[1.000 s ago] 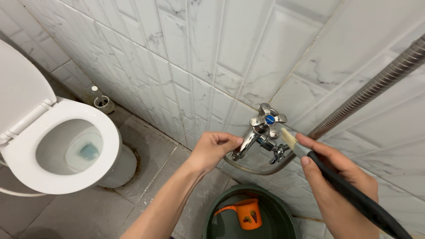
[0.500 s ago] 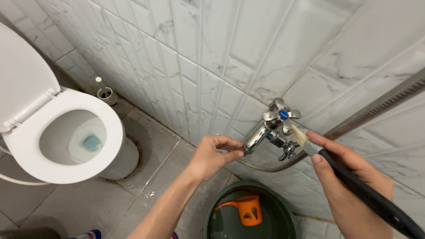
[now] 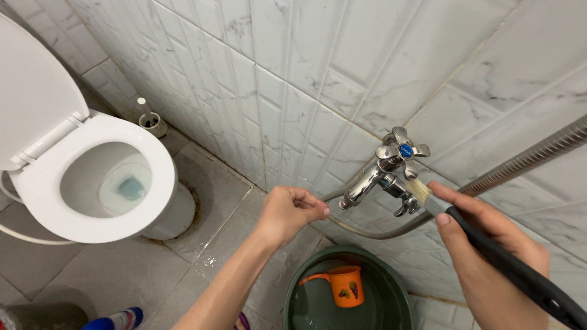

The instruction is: The person scrubs the toilet tank lid, seat, and cistern interior using a brush. They rinse the brush under a handheld shower head and continue scrubbing the tank lid and cistern interior.

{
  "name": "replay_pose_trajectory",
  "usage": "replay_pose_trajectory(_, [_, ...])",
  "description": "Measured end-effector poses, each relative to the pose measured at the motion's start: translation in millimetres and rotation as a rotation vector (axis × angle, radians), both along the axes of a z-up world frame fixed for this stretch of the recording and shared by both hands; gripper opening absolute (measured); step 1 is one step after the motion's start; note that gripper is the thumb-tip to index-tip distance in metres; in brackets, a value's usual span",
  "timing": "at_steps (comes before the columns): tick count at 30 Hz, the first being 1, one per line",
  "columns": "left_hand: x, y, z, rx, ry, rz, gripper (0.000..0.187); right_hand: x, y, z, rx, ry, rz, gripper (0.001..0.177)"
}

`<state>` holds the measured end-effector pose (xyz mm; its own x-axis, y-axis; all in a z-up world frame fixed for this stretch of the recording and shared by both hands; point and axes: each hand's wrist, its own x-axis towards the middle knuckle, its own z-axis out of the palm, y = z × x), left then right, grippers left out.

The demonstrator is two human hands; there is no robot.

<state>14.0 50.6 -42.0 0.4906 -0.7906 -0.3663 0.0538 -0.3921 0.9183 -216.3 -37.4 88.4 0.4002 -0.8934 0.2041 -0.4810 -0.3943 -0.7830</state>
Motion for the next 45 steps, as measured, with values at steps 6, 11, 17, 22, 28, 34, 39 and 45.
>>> replay_pose_trajectory(6, [-5.9, -3.1, -5.3, -0.192, 0.023, -0.020, 0.022, -1.8, 2.6, -4.1, 0.044, 0.011, -0.039, 0.037])
replay_pose_trajectory(11, [-13.9, -5.8, 2.5, -0.283, 0.086, -0.033, 0.052, -3.0, 3.3, -5.5, 0.039, 0.014, -0.022, 0.038])
replay_pose_trajectory(17, [-20.5, 3.7, 46.3, -0.175, -0.105, -0.006, 0.053, -2.3, 4.0, -1.1, -0.009, -0.002, 0.013, 0.037])
replay_pose_trajectory(22, [-22.3, 4.1, 74.2, -0.049, -0.139, 0.001, 0.047, 4.2, 4.4, -0.7, 0.076, -0.001, -0.001, 0.036])
replay_pose_trajectory(28, [-21.6, 4.1, 72.6, -0.126, -0.164, 0.051, 0.036, -3.4, 1.0, -12.3, 0.157, 0.116, -0.071, 0.038])
replay_pose_trajectory(34, [-15.2, 13.2, 75.6, -0.093, -0.188, 0.025, 0.035, -28.4, 2.8, -19.9, 0.104, -0.026, -0.061, 0.032])
replay_pose_trajectory(39, [-17.2, 13.4, 101.4, -0.061, -0.243, -0.050, 0.036, -41.0, 1.3, -0.5, 0.159, -0.088, -0.123, 0.032])
replay_pose_trajectory(45, [-27.1, 9.2, 147.8, 0.062, -0.321, -0.193, 0.041, -42.8, 10.0, 45.2, 0.261, -0.234, -0.171, 0.035])
